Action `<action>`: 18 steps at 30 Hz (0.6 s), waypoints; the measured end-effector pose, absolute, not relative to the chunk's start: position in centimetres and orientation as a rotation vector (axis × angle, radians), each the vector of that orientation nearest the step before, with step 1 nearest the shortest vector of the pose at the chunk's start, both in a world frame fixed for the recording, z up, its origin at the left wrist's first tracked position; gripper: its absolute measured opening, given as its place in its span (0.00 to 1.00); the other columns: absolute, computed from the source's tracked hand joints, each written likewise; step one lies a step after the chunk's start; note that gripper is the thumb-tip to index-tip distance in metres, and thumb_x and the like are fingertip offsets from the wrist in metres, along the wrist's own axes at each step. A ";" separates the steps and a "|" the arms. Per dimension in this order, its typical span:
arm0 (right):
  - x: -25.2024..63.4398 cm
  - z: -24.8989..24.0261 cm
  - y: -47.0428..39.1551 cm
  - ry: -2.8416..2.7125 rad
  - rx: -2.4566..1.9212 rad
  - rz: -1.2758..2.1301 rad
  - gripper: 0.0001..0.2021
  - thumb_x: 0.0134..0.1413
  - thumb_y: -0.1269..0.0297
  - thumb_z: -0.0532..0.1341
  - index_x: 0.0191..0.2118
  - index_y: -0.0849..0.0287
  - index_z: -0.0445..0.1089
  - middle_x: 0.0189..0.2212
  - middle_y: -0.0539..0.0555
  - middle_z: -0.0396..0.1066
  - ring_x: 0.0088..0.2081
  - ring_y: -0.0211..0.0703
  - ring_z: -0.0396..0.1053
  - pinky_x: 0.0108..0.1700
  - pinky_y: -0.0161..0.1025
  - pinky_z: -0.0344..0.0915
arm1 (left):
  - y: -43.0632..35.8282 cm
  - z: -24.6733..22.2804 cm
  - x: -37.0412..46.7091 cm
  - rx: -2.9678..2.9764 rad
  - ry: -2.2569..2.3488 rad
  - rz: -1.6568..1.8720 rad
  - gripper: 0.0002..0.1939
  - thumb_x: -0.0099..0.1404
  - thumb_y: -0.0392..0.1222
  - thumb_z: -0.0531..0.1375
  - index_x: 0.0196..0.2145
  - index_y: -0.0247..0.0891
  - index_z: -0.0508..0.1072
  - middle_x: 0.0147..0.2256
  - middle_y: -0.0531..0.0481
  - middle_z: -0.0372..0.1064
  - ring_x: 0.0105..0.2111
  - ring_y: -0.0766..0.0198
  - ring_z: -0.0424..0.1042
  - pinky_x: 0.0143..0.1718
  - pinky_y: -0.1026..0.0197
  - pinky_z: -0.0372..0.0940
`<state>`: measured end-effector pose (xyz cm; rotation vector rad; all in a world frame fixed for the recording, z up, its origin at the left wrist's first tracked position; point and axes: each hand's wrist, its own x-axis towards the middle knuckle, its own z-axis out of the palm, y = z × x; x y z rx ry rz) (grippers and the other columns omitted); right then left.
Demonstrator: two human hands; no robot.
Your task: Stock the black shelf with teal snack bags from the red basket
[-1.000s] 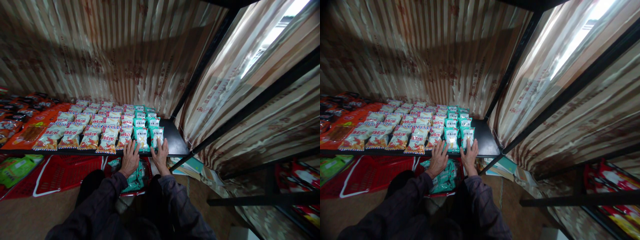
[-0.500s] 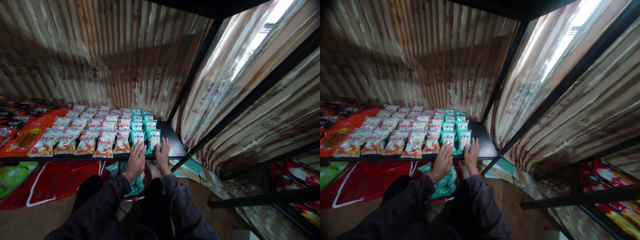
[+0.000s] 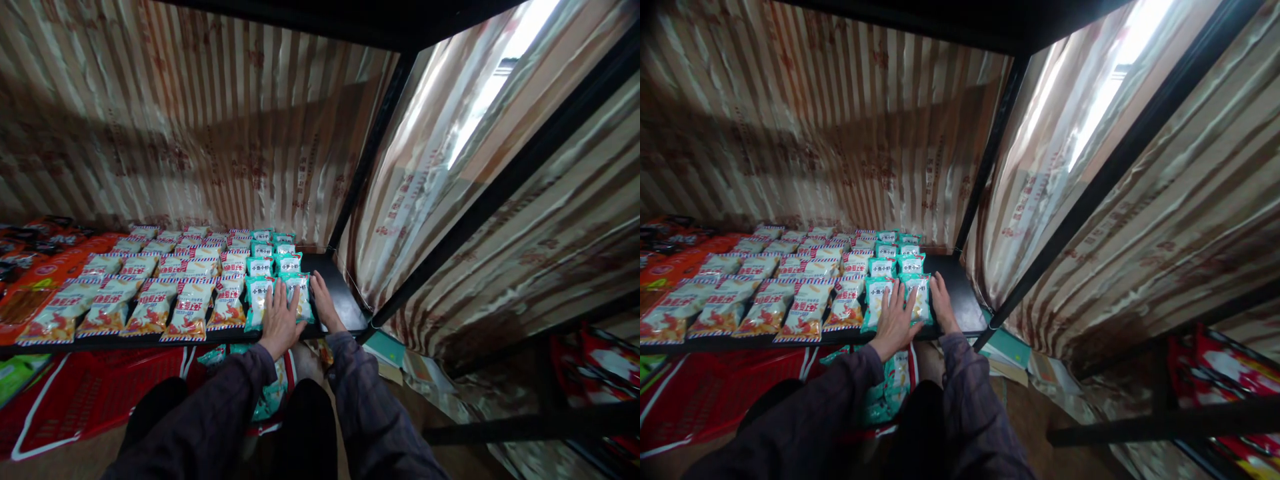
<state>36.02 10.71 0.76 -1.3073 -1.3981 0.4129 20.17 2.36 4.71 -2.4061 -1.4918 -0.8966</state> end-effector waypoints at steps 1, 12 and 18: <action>35.9 0.9 10.9 -1.384 -1.296 0.504 0.29 0.59 0.47 0.49 0.60 0.60 0.58 0.49 0.59 0.70 0.50 0.48 0.68 0.54 0.46 0.61 | 2.8 4.8 20.3 -2.397 -1.501 -0.899 0.42 0.57 0.55 0.58 0.63 0.34 0.49 0.63 0.32 0.47 0.65 0.42 0.38 0.60 0.36 0.41; 35.3 3.3 10.8 -1.212 -1.185 1.114 0.38 0.49 0.48 0.61 0.64 0.55 0.51 0.50 0.57 0.70 0.49 0.47 0.69 0.53 0.45 0.64 | 4.8 5.4 19.9 -2.379 -1.562 -0.730 0.41 0.56 0.60 0.57 0.63 0.39 0.53 0.61 0.36 0.54 0.64 0.44 0.42 0.62 0.39 0.36; 35.1 3.8 10.8 -1.191 -1.214 1.131 0.39 0.48 0.50 0.62 0.64 0.54 0.50 0.50 0.55 0.69 0.50 0.48 0.68 0.53 0.45 0.63 | 5.1 5.9 19.8 -2.393 -1.575 -0.689 0.39 0.58 0.59 0.56 0.62 0.39 0.54 0.60 0.37 0.56 0.64 0.45 0.43 0.62 0.38 0.36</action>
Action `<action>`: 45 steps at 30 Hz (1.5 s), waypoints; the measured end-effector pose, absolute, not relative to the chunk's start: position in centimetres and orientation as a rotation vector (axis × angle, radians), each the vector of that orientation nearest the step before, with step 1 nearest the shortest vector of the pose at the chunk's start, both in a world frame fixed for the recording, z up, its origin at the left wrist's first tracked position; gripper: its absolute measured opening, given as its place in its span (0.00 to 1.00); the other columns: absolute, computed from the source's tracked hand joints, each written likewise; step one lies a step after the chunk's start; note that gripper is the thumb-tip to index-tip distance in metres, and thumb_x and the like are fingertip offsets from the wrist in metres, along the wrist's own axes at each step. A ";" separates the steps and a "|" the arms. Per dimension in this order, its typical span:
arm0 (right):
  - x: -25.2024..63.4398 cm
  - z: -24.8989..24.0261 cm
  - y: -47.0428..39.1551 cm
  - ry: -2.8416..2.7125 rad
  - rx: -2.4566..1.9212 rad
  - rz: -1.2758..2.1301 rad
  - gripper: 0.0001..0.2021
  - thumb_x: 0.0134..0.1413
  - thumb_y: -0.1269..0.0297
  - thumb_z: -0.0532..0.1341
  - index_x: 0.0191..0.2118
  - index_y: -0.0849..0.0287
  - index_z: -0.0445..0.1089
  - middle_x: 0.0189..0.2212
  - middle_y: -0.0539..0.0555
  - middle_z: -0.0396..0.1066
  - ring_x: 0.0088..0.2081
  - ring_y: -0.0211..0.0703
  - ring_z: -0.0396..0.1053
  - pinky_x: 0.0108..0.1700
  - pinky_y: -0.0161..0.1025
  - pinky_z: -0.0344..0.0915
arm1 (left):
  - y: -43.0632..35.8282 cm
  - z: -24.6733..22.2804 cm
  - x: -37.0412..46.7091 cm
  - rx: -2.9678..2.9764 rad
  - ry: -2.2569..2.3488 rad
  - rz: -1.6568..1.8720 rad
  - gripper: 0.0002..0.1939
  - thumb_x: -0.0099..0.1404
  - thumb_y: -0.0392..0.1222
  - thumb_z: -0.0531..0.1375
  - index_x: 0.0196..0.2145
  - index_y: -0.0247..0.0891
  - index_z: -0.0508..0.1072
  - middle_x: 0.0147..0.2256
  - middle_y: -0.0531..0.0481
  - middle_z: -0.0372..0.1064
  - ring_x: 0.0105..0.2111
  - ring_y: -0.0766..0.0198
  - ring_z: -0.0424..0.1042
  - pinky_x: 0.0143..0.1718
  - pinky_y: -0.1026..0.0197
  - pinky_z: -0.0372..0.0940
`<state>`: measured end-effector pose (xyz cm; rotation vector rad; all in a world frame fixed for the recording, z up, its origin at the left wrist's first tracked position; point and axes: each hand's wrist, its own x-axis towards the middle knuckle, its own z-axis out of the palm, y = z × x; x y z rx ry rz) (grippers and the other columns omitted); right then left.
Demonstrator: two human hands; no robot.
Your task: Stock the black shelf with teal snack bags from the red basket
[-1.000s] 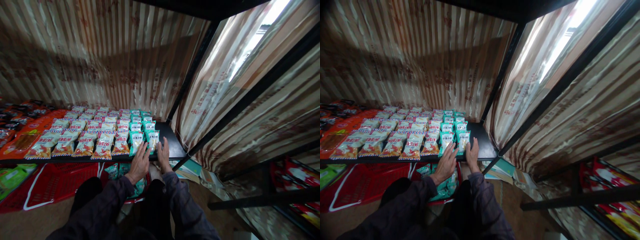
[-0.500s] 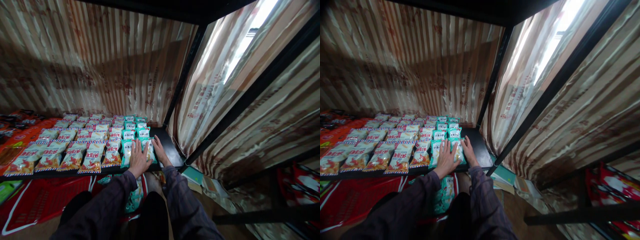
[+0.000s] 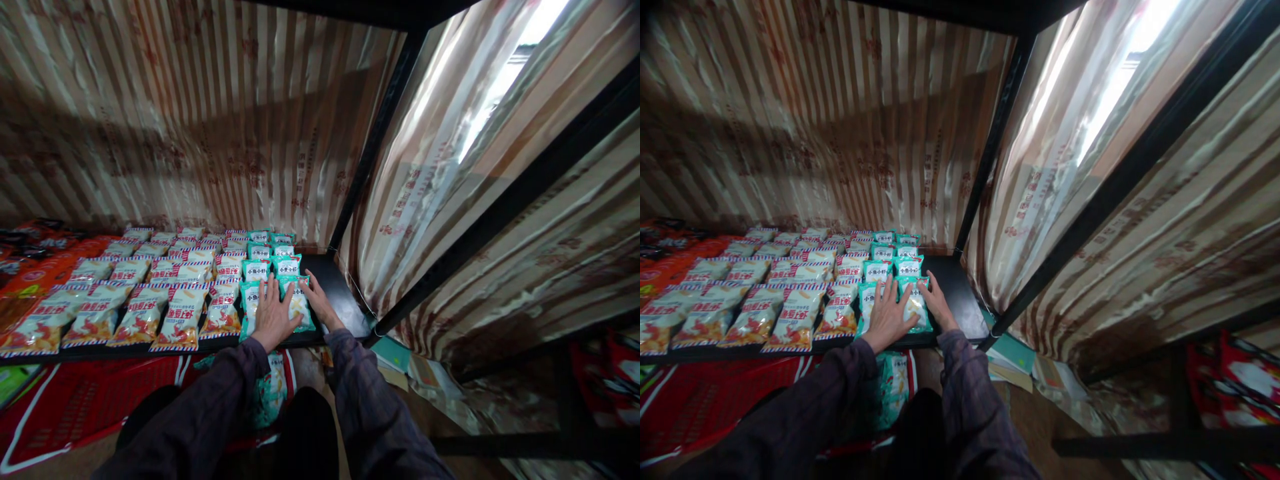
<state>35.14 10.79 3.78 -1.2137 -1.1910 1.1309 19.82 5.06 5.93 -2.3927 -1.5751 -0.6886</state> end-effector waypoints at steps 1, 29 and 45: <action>35.1 3.8 10.8 -1.196 -1.224 1.117 0.38 0.47 0.50 0.62 0.63 0.54 0.51 0.50 0.55 0.69 0.50 0.48 0.68 0.53 0.45 0.63 | 5.1 6.0 19.8 -2.394 -1.573 -0.695 0.39 0.57 0.59 0.56 0.62 0.39 0.54 0.60 0.38 0.56 0.64 0.45 0.43 0.62 0.38 0.36; 35.4 4.5 12.5 -1.183 -1.090 1.226 0.34 0.50 0.47 0.60 0.61 0.50 0.55 0.49 0.52 0.71 0.49 0.47 0.69 0.55 0.47 0.62 | 5.4 5.9 19.7 -2.390 -1.547 -0.729 0.38 0.59 0.59 0.54 0.62 0.36 0.55 0.57 0.34 0.59 0.63 0.45 0.46 0.62 0.39 0.37; 35.8 4.3 14.2 -1.243 -1.078 1.142 0.30 0.50 0.39 0.55 0.53 0.53 0.66 0.53 0.51 0.68 0.57 0.49 0.61 0.60 0.48 0.57 | 5.6 5.8 19.4 -2.387 -1.518 -0.768 0.36 0.60 0.58 0.54 0.62 0.39 0.54 0.56 0.37 0.61 0.62 0.46 0.49 0.61 0.40 0.41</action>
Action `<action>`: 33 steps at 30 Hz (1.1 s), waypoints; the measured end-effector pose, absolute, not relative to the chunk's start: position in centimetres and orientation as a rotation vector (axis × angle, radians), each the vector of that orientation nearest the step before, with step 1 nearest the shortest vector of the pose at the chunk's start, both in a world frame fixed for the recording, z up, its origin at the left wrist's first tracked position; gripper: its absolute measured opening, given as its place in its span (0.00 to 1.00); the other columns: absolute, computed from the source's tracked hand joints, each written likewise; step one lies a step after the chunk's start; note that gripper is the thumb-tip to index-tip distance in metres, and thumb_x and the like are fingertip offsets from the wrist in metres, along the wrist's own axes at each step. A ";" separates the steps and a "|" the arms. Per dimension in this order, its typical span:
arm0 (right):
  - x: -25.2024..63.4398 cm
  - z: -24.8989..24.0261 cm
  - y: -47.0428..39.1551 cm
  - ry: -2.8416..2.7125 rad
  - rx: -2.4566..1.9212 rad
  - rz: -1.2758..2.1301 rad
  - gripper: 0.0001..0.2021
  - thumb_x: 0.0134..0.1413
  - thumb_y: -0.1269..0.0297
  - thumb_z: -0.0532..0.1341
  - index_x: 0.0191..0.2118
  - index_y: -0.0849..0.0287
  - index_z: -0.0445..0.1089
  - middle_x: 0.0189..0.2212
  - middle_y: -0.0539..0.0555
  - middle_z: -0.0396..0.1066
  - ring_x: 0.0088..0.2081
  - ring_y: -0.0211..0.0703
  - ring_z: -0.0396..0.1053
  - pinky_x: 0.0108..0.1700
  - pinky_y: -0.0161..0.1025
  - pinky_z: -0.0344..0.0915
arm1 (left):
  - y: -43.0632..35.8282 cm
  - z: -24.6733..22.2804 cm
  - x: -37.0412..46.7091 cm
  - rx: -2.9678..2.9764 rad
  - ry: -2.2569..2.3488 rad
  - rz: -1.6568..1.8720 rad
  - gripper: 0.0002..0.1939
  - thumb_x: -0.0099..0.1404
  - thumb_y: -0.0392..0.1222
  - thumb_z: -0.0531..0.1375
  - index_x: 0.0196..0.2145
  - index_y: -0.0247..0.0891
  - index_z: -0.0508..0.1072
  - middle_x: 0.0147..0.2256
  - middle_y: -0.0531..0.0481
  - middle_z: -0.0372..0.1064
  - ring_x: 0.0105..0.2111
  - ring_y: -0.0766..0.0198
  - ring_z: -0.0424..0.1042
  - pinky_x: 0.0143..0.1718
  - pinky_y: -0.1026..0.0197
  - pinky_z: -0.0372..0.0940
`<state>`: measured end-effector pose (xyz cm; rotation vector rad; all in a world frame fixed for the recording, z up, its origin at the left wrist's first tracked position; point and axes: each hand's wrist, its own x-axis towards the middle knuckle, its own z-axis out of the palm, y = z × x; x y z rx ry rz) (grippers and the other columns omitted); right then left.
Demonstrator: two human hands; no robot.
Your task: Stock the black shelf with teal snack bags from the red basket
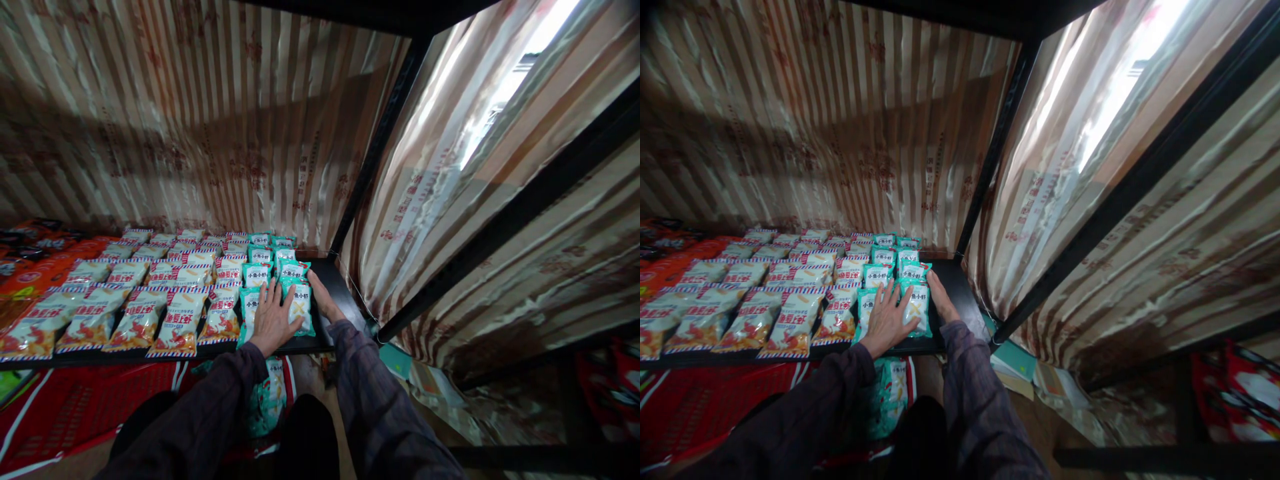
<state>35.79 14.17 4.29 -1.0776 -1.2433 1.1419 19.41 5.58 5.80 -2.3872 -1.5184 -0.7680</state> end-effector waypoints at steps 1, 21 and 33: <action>35.7 4.6 14.1 -1.246 -1.083 1.139 0.31 0.50 0.38 0.54 0.53 0.53 0.66 0.53 0.51 0.68 0.57 0.49 0.62 0.59 0.48 0.59 | 5.6 5.8 19.4 -2.385 -1.525 -0.771 0.36 0.60 0.58 0.54 0.62 0.39 0.54 0.56 0.37 0.61 0.62 0.46 0.49 0.61 0.40 0.41; 36.7 5.6 14.0 -1.301 -1.385 1.205 0.31 0.50 0.35 0.52 0.39 0.59 0.77 0.32 0.56 0.78 0.45 0.53 0.72 0.55 0.48 0.60 | 5.5 6.4 19.2 -2.451 -1.485 -0.739 0.35 0.63 0.56 0.50 0.63 0.34 0.52 0.50 0.39 0.68 0.59 0.48 0.56 0.62 0.41 0.39; 36.0 5.1 12.5 -1.351 -1.352 0.903 0.30 0.51 0.38 0.51 0.45 0.57 0.73 0.43 0.54 0.75 0.48 0.49 0.68 0.55 0.43 0.59 | 5.8 5.8 19.4 -2.415 -1.554 -0.714 0.38 0.62 0.56 0.51 0.62 0.29 0.51 0.50 0.35 0.69 0.59 0.46 0.56 0.62 0.41 0.39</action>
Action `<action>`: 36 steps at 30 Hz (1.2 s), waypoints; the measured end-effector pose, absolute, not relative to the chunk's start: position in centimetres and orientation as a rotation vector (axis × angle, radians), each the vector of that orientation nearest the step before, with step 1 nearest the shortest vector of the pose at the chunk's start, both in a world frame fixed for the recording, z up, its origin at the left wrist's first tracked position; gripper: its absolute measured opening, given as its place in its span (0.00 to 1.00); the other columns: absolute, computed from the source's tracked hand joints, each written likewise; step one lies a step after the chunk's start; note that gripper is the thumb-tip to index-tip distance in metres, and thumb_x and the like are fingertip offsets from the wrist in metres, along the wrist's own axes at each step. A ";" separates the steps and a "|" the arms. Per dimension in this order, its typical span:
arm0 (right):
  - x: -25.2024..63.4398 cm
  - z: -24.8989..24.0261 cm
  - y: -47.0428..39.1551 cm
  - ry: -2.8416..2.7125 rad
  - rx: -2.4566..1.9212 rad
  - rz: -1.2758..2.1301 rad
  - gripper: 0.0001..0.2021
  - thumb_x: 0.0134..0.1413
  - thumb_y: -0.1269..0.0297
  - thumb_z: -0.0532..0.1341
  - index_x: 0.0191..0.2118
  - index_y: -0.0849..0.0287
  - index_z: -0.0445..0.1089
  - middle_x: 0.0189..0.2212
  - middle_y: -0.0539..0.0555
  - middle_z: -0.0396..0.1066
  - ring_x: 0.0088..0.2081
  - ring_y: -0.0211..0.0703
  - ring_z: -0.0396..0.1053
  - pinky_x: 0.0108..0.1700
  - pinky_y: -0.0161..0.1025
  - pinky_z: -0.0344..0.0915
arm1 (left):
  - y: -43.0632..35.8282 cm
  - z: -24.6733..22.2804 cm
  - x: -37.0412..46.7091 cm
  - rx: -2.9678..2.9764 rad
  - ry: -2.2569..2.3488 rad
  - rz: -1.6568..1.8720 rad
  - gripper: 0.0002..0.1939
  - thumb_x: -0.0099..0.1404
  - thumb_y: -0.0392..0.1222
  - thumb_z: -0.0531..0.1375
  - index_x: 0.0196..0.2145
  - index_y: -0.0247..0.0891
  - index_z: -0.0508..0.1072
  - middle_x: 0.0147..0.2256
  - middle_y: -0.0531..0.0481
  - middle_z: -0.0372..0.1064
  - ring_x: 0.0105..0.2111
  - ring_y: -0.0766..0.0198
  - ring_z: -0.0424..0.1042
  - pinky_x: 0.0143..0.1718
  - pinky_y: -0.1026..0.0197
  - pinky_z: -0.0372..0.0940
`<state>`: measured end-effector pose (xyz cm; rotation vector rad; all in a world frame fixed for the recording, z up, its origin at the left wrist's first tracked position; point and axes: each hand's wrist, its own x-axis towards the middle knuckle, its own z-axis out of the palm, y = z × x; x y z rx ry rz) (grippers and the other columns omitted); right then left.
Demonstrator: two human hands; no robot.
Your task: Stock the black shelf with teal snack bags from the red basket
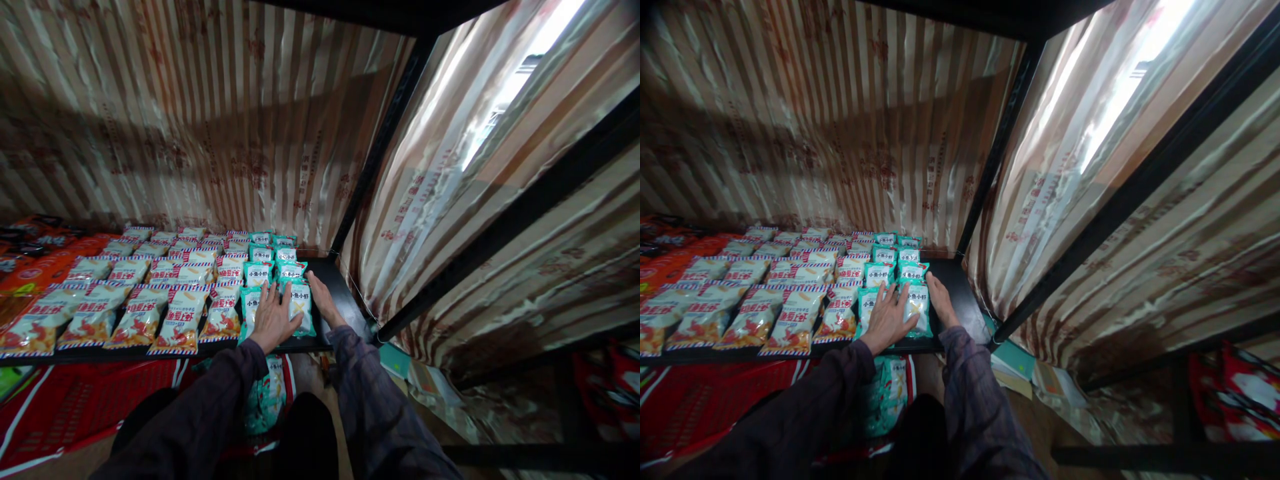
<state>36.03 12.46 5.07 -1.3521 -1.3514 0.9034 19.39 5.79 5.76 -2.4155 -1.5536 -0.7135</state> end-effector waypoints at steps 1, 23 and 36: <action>35.9 4.7 12.2 -1.329 -1.373 0.854 0.29 0.51 0.38 0.52 0.46 0.57 0.72 0.45 0.54 0.74 0.49 0.49 0.67 0.55 0.43 0.59 | 5.8 5.7 19.4 -2.425 -1.555 -0.719 0.38 0.62 0.56 0.51 0.62 0.28 0.51 0.48 0.36 0.70 0.59 0.47 0.56 0.62 0.41 0.39; 35.1 2.4 11.4 -1.296 -1.451 0.802 0.31 0.52 0.41 0.54 0.57 0.53 0.62 0.54 0.55 0.67 0.53 0.49 0.65 0.57 0.46 0.58 | 5.6 6.5 19.1 -2.437 -1.554 -0.734 0.30 0.64 0.52 0.48 0.58 0.30 0.60 0.42 0.41 0.74 0.57 0.47 0.59 0.62 0.40 0.36; 35.0 2.4 11.8 -1.296 -1.305 0.863 0.27 0.51 0.45 0.57 0.52 0.54 0.68 0.45 0.52 0.74 0.46 0.47 0.70 0.50 0.44 0.66 | 5.9 6.0 19.2 -2.418 -1.557 -0.762 0.30 0.63 0.51 0.50 0.57 0.27 0.61 0.42 0.37 0.72 0.56 0.46 0.60 0.61 0.39 0.41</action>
